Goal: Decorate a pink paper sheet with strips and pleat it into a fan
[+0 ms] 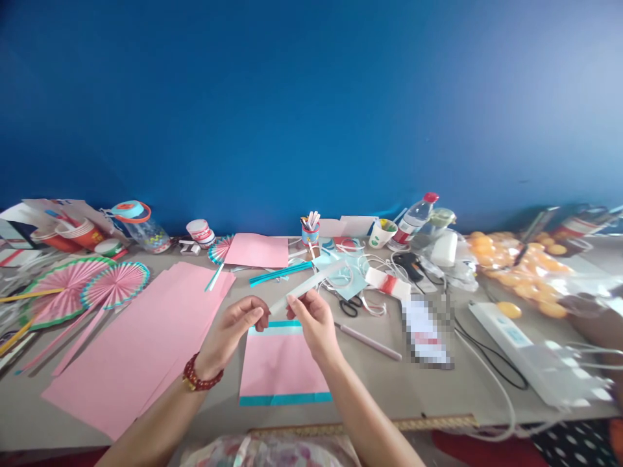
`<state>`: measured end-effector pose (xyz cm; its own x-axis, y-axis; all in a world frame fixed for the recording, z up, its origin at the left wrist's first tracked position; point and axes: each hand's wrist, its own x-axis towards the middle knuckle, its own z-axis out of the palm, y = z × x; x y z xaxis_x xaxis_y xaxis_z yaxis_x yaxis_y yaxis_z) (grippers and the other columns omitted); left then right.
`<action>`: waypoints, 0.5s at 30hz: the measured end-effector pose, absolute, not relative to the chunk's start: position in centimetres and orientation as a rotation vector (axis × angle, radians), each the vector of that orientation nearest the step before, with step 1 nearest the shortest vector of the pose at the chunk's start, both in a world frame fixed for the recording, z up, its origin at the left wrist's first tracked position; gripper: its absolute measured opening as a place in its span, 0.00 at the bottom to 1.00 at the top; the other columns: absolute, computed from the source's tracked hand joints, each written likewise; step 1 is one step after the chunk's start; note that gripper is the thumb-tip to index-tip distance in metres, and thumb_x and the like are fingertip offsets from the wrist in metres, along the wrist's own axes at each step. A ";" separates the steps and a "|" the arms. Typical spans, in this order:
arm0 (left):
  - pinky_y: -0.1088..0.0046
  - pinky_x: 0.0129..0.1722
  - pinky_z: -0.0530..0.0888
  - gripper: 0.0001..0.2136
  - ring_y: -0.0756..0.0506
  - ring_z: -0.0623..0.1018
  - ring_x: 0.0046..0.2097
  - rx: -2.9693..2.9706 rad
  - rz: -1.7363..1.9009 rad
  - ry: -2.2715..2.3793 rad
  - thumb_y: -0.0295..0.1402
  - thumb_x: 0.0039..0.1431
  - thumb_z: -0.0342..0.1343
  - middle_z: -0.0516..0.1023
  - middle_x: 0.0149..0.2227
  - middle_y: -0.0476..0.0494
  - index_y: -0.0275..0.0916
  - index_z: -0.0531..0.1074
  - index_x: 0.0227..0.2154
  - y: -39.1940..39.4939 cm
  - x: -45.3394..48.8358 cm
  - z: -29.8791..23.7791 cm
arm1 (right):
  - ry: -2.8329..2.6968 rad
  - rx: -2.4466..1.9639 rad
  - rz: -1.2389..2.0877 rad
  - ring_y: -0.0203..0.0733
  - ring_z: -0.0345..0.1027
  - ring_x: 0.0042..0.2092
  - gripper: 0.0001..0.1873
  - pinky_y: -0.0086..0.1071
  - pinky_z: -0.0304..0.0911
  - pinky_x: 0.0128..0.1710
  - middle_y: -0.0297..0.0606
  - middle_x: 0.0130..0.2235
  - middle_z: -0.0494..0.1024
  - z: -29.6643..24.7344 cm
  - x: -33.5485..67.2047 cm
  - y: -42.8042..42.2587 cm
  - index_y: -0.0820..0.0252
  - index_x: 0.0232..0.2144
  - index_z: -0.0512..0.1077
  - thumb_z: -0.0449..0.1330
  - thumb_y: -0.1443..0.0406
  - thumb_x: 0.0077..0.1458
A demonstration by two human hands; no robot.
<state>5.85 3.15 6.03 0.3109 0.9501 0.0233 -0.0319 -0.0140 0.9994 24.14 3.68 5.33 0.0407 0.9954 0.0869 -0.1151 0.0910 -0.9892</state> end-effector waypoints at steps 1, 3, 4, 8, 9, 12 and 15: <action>0.72 0.35 0.70 0.13 0.49 0.72 0.33 1.345 0.984 0.955 0.43 0.62 0.54 0.73 0.28 0.47 0.37 0.71 0.31 3.2 5.9 6.1 | -1.155 -1.069 1.163 0.35 0.65 0.27 0.16 0.29 0.63 0.29 0.31 0.24 0.70 5.4 24.1 3.6 0.58 0.27 0.70 0.63 0.53 0.55; 0.72 0.35 0.70 0.12 0.49 0.72 0.32 1.360 0.968 0.980 0.42 0.60 0.56 0.73 0.27 0.47 0.37 0.71 0.30 3.2 6.2 6.2 | -1.186 -1.057 1.158 0.35 0.65 0.27 0.15 0.29 0.64 0.30 0.31 0.24 0.70 5.6 24.0 3.6 0.58 0.27 0.70 0.62 0.53 0.55; 0.72 0.35 0.70 0.11 0.49 0.72 0.32 1.367 0.965 0.986 0.41 0.60 0.55 0.72 0.27 0.48 0.38 0.71 0.29 3.2 6.3 6.2 | -1.201 -1.057 1.159 0.35 0.65 0.27 0.15 0.30 0.65 0.29 0.31 0.24 0.70 5.6 24.0 3.6 0.58 0.27 0.70 0.62 0.53 0.55; 0.73 0.34 0.70 0.10 0.49 0.72 0.31 1.374 0.959 0.972 0.38 0.59 0.54 0.72 0.26 0.49 0.38 0.69 0.27 3.2 6.6 6.2 | -1.250 -1.068 1.165 0.35 0.66 0.28 0.15 0.30 0.65 0.30 0.31 0.24 0.71 5.6 24.1 3.8 0.58 0.28 0.69 0.62 0.53 0.55; 0.73 0.34 0.69 0.09 0.49 0.72 0.31 1.376 0.959 0.966 0.37 0.59 0.54 0.71 0.26 0.49 0.38 0.69 0.27 3.1 6.6 6.3 | -1.262 -1.073 1.167 0.35 0.66 0.28 0.15 0.29 0.65 0.30 0.31 0.25 0.70 5.4 24.2 3.8 0.58 0.28 0.69 0.61 0.53 0.56; 0.73 0.34 0.69 0.09 0.49 0.71 0.31 1.376 0.997 0.973 0.37 0.59 0.53 0.71 0.25 0.50 0.39 0.68 0.27 2.8 6.6 6.4 | -1.298 -1.140 1.079 0.33 0.63 0.25 0.15 0.27 0.62 0.25 0.30 0.26 0.69 4.7 24.4 4.0 0.57 0.30 0.66 0.61 0.53 0.56; 0.73 0.34 0.69 0.10 0.49 0.71 0.31 1.376 1.065 1.015 0.38 0.61 0.52 0.71 0.26 0.49 0.39 0.68 0.27 2.4 6.6 6.5 | -1.340 -1.263 0.745 0.33 0.62 0.26 0.12 0.28 0.60 0.25 0.31 0.28 0.68 4.5 24.7 3.5 0.56 0.32 0.65 0.61 0.56 0.57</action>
